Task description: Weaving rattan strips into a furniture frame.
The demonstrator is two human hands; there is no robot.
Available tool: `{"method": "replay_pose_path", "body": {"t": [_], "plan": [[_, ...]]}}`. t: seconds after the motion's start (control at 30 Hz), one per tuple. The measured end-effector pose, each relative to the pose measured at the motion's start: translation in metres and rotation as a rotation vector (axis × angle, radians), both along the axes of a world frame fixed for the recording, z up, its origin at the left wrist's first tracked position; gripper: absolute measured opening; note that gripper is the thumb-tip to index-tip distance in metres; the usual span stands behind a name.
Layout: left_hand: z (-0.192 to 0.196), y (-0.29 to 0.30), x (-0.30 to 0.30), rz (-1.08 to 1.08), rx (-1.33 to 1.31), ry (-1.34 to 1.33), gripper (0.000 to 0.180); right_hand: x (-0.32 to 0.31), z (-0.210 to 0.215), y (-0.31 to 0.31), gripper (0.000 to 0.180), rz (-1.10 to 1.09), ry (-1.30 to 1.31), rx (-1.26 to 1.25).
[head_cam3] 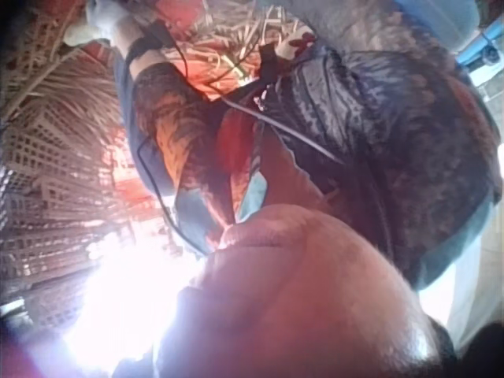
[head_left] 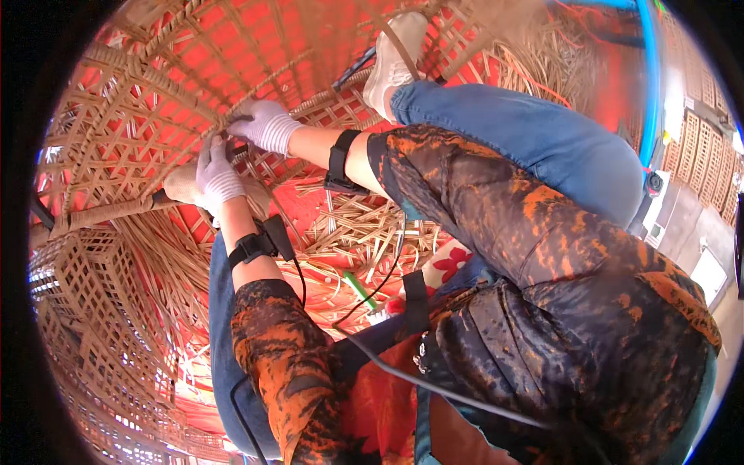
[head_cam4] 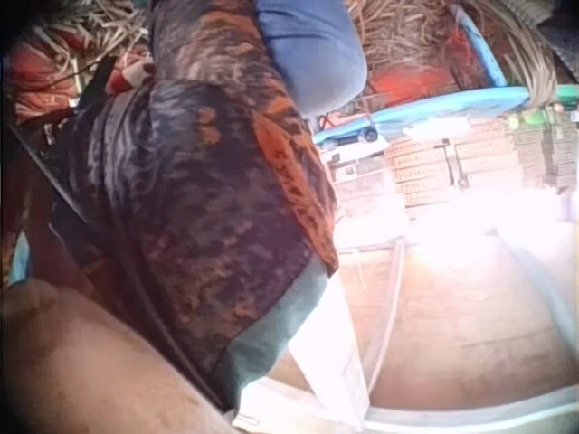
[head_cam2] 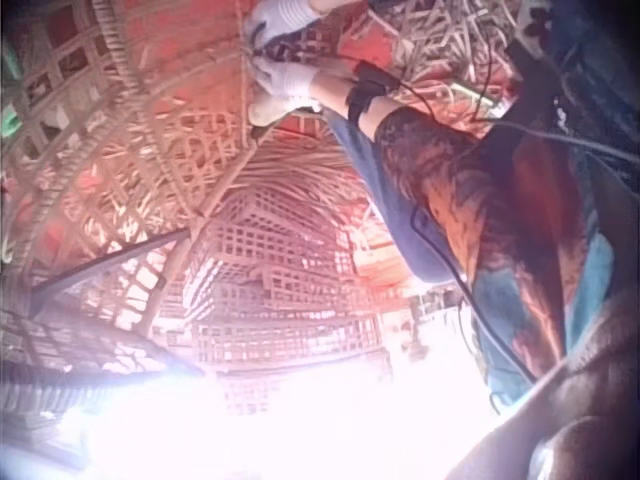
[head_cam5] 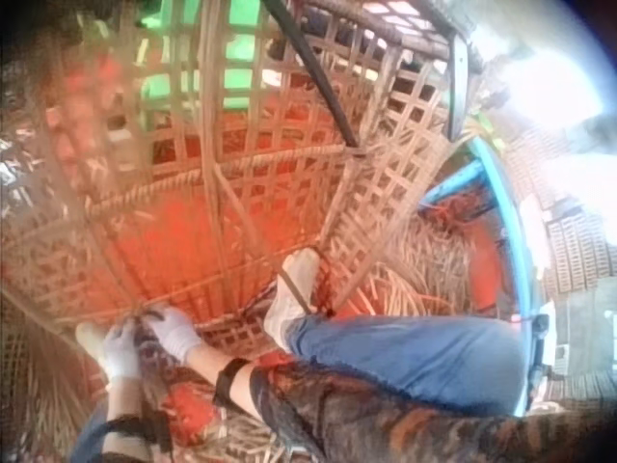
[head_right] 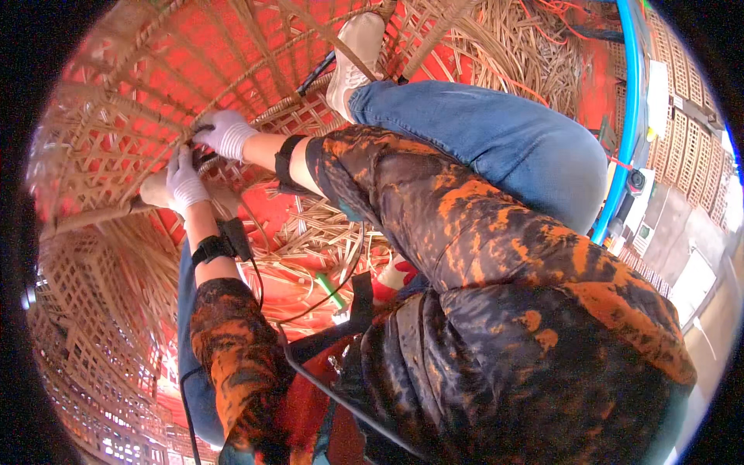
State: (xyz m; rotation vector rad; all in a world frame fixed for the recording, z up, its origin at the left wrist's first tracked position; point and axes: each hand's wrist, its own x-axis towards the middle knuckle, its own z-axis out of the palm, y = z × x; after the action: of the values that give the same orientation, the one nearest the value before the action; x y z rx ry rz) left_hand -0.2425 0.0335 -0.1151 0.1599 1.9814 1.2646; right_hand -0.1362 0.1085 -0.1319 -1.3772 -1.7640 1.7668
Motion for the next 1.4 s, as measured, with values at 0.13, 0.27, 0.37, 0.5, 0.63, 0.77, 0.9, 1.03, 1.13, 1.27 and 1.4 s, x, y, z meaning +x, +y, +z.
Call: {"method": "replay_pose_path", "body": {"t": [0.13, 0.27, 0.37, 0.5, 0.63, 0.77, 0.9, 1.03, 1.13, 1.27, 1.4], "plan": [[-0.016, 0.001, -0.011, 0.056, -0.012, -0.012, 0.031, 0.001, 0.004, 0.000, 0.029, 0.001, 0.137, -0.241], [-0.030, 0.010, -0.027, -0.007, -0.023, -0.295, 0.029, -0.003, -0.007, 0.009, 0.030, 0.048, 0.063, -0.153], [-0.040, 0.022, -0.029, -0.066, -0.281, -0.445, 0.026, 0.006, -0.014, 0.018, 0.032, 0.163, -0.005, -0.065], [-0.033, 0.026, -0.013, -0.138, -0.146, -0.522, 0.026, 0.016, -0.021, 0.036, 0.034, 0.374, -0.152, -0.073], [-0.121, -0.046, -0.161, -0.025, -0.294, -0.511, 0.025, -0.050, 0.018, -0.003, 0.033, 0.338, -0.072, 0.241], [-0.096, 0.004, -0.058, -0.113, -0.324, -0.442, 0.023, 0.006, 0.004, 0.019, 0.035, 0.424, -0.251, 0.302], [-0.052, 0.006, -0.032, -0.282, -0.009, -0.058, 0.024, 0.014, 0.030, 0.032, 0.035, 0.514, -0.259, 0.464], [-0.027, -0.002, -0.035, -0.175, 0.089, -0.171, 0.028, 0.026, 0.055, 0.020, 0.034, 0.635, -0.282, 0.447], [-0.001, 0.004, -0.031, -0.379, -0.014, -0.063, 0.032, 0.044, 0.068, -0.012, 0.026, 0.948, -0.367, 0.569], [0.016, 0.024, -0.004, -0.568, -0.296, 0.420, 0.038, 0.077, 0.072, -0.090, 0.017, 1.143, -0.307, 0.445], [-0.004, 0.029, -0.004, -0.546, -0.269, 0.562, 0.033, 0.107, 0.071, -0.159, 0.015, 1.385, -0.186, 0.469]]}}
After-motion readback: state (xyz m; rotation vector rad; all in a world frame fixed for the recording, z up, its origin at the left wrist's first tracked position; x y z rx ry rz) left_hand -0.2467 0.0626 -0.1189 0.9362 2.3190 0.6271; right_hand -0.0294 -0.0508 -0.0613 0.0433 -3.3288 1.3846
